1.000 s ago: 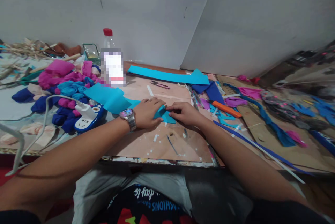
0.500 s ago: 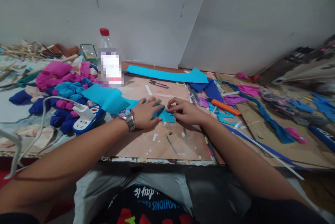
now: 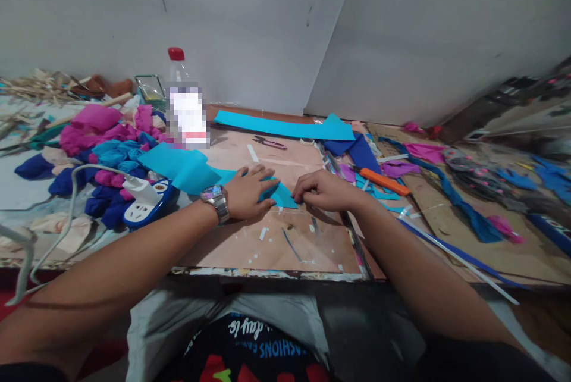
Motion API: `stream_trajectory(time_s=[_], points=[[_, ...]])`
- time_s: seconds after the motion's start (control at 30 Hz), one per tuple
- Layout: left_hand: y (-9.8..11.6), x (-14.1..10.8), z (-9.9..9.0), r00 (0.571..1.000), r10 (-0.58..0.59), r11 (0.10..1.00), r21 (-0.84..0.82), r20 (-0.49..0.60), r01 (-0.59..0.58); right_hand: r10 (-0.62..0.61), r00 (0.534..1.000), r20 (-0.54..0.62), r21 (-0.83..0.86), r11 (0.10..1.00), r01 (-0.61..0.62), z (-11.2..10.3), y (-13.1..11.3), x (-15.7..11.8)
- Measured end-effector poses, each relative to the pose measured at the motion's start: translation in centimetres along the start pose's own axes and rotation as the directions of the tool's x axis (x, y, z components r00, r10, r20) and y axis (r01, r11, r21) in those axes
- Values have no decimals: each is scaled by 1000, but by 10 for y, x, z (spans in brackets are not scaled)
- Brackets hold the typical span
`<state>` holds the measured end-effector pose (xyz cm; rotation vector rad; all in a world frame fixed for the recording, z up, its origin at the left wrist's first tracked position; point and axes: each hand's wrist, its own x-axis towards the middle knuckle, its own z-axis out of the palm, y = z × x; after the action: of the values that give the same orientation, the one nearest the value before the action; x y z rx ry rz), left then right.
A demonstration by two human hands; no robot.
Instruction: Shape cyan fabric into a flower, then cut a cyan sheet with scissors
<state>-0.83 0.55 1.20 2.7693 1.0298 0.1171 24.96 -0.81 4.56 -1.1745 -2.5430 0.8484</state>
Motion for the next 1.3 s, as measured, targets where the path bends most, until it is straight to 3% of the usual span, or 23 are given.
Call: stream_trajectory(time_s=[0.2,0.37,0.43,0.67,1.07,1.3], points=[[0,0,0,1000,-2,1000,-15,1,2,122,992,34,-4,993,-122,0,-1,0],[0,0,0,1000,11,1000,-15,-13,-12,217,948,-234,-8,974,-225,10,5,5],[-1,0,1,1000,15,1000,-14,-15,-16,231,937,-261,-35,968,-248,15,6,7],[-1,0,1,998,19,999,-38,-55,-22,206,958,-200,-92,969,-228,20,6,9],[-2,3,1,995,-2,999,-44,-99,-3,185,957,-221,-38,979,-198,24,9,10],[-2,3,0,989,15,997,-79,-147,-26,-10,978,-209,-72,997,-5,23,11,10]])
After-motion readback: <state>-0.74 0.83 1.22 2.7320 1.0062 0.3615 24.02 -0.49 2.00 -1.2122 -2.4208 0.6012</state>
